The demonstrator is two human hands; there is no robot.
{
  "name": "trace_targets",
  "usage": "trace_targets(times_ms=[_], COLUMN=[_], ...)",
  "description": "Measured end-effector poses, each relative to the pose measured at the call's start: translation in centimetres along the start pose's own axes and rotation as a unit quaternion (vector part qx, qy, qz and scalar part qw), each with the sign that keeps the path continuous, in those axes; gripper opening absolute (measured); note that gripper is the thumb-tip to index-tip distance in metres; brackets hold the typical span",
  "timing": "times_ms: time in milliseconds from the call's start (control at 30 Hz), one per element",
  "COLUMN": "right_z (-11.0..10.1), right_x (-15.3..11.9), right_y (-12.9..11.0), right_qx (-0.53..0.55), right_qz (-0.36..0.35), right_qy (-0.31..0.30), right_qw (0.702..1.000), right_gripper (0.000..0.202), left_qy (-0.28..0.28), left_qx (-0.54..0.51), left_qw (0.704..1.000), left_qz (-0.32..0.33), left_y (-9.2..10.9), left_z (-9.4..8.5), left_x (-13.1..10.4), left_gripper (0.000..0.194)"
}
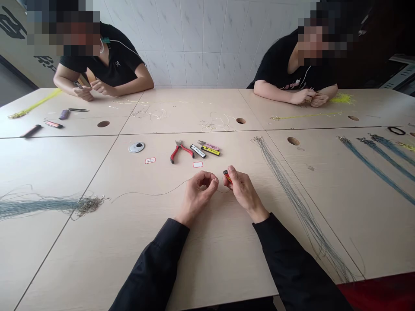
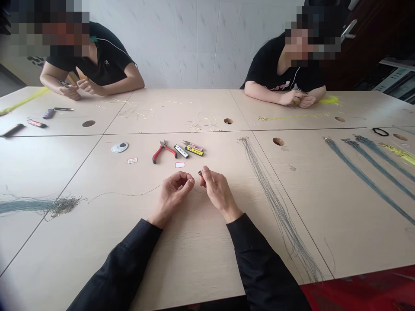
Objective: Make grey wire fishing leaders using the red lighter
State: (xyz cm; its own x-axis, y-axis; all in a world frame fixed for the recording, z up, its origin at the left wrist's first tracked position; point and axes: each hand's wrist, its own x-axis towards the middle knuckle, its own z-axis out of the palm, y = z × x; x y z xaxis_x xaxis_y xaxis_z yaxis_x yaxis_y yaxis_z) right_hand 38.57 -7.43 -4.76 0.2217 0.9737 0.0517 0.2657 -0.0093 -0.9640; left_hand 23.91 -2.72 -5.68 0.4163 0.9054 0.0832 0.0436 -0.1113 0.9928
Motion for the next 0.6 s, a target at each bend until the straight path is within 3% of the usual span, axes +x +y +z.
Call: trace_targets(times_ms=[600], right_z=[0.08], right_x=[0.13], right_y=[0.33], right_qx=[-0.084], right_qz=[0.049], right_qy=[-0.011], right_qw=[0.995], right_gripper=[0.054], left_qy=[-0.008], left_qx=[-0.003], left_qw=[1.000], left_qz=[0.006], left_y=[-0.30], left_z=[-0.12], left_x=[0.08], left_gripper=[0.023])
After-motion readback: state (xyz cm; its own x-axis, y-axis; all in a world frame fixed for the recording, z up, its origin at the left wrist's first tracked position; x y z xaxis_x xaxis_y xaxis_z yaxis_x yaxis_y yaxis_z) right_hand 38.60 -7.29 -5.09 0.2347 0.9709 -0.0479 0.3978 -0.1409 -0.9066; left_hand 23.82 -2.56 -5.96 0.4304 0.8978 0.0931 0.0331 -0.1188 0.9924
